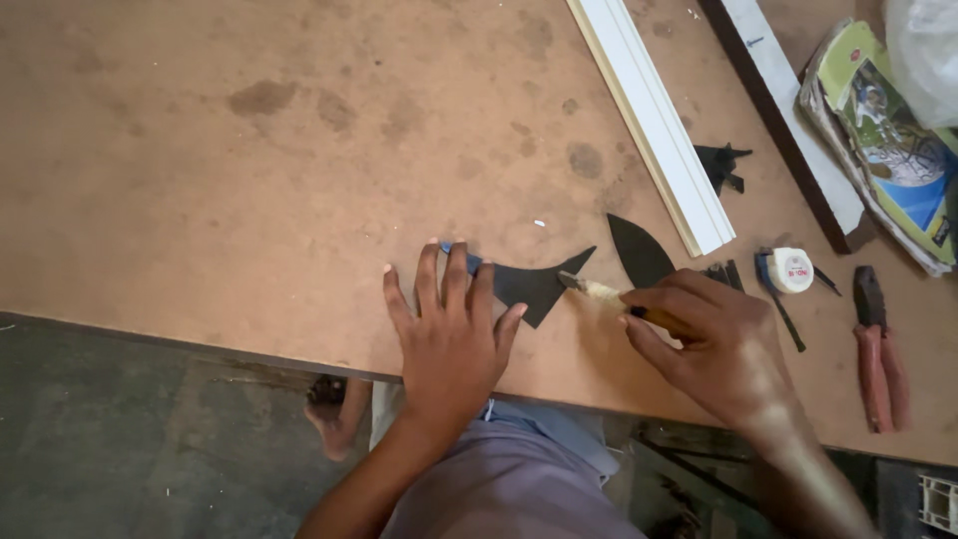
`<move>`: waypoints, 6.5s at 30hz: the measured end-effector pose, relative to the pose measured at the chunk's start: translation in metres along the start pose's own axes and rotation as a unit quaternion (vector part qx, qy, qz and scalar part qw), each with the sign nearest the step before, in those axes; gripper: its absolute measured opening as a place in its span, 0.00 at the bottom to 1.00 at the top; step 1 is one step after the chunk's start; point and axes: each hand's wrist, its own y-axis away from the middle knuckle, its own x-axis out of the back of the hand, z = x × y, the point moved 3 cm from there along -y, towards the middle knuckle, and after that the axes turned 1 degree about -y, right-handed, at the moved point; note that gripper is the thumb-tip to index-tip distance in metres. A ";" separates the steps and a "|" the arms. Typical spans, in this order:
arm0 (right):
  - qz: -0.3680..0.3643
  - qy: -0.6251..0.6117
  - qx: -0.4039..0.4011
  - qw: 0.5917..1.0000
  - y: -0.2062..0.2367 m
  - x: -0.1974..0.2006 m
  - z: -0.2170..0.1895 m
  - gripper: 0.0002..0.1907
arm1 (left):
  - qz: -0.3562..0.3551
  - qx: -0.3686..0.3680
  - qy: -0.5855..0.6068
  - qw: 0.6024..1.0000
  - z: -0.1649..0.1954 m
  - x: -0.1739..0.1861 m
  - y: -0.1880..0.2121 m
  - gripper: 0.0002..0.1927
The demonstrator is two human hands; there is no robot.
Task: The person cuts a black flexible sheet into curved shapes with a utility knife, holding the sheet flat on the workbench while cutting along curved lines. They trim the edges of each cut piece, set finished shapes aside with previously cut pieces, and continue cutting and trimming more shapes from the sheet.
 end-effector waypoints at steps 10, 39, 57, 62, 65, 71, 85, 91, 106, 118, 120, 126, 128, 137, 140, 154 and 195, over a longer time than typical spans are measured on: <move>-0.043 0.069 0.060 0.995 -0.025 0.005 -0.018 0.11 | 0.003 -0.003 0.007 1.000 -0.002 -0.001 -0.001 0.28; -0.021 0.156 0.025 0.987 0.063 0.067 -0.017 0.12 | 0.027 0.011 0.006 1.000 0.003 0.008 0.002 0.24; 0.021 0.020 0.129 0.991 0.006 -0.023 -0.026 0.10 | 0.033 -0.023 0.073 0.997 -0.006 0.007 0.010 0.21; 0.003 0.033 0.129 0.991 0.008 -0.023 -0.026 0.10 | 0.012 -0.019 0.065 0.998 -0.006 0.003 0.008 0.21; -0.001 0.031 0.127 0.991 0.015 -0.030 -0.011 0.09 | 0.013 -0.019 0.063 0.998 -0.006 0.002 0.009 0.20; -0.156 0.128 0.013 0.979 0.046 -0.007 0.001 0.12 | 0.020 -0.018 0.054 0.998 -0.004 0.003 0.008 0.21; 0.005 -0.001 0.120 0.993 0.043 -0.015 -0.018 0.13 | -0.006 -0.052 0.153 0.987 -0.017 0.012 0.023 0.13; -0.007 -0.002 0.152 0.988 0.013 -0.029 -0.043 0.12 | 0.020 -0.042 0.164 0.985 -0.013 0.011 0.020 0.12; -0.012 0.018 0.176 0.984 0.023 -0.041 -0.040 0.14 | 0.004 -0.026 0.159 0.987 -0.016 0.009 0.017 0.11; -0.095 0.031 0.152 0.983 0.055 0.039 -0.046 0.14 | -0.006 -0.041 0.146 0.988 -0.017 0.015 0.015 0.18; 0.011 0.012 0.102 0.995 0.086 0.054 -0.017 0.16 | -0.010 -0.038 0.134 0.990 -0.010 0.017 0.015 0.22; 0.335 -0.292 -0.237 0.864 0.186 0.044 0.114 0.25 | -0.009 -0.068 0.070 0.995 0.017 0.008 0.011 0.19; 0.347 -0.388 -0.268 0.811 0.202 0.030 0.139 0.28 | -0.015 -0.076 0.080 0.994 0.020 0.005 0.008 0.18; 0.180 -0.706 -0.195 0.656 0.195 -0.019 0.165 0.31 | -0.208 -0.026 0.142 0.967 0.032 -0.008 -0.034 0.10; 0.138 -0.584 -0.333 0.728 0.192 -0.015 0.167 0.29 | -0.312 0.066 0.313 0.895 0.038 -0.025 -0.064 0.12; 0.207 -0.135 -0.179 0.952 0.116 0.026 0.170 0.16 | -0.312 -0.187 0.236 0.901 0.145 -0.121 -0.240 0.07; 0.260 0.017 -0.173 0.950 0.059 0.030 0.171 0.17 | -0.182 -0.210 0.182 0.943 0.163 -0.117 -0.210 0.06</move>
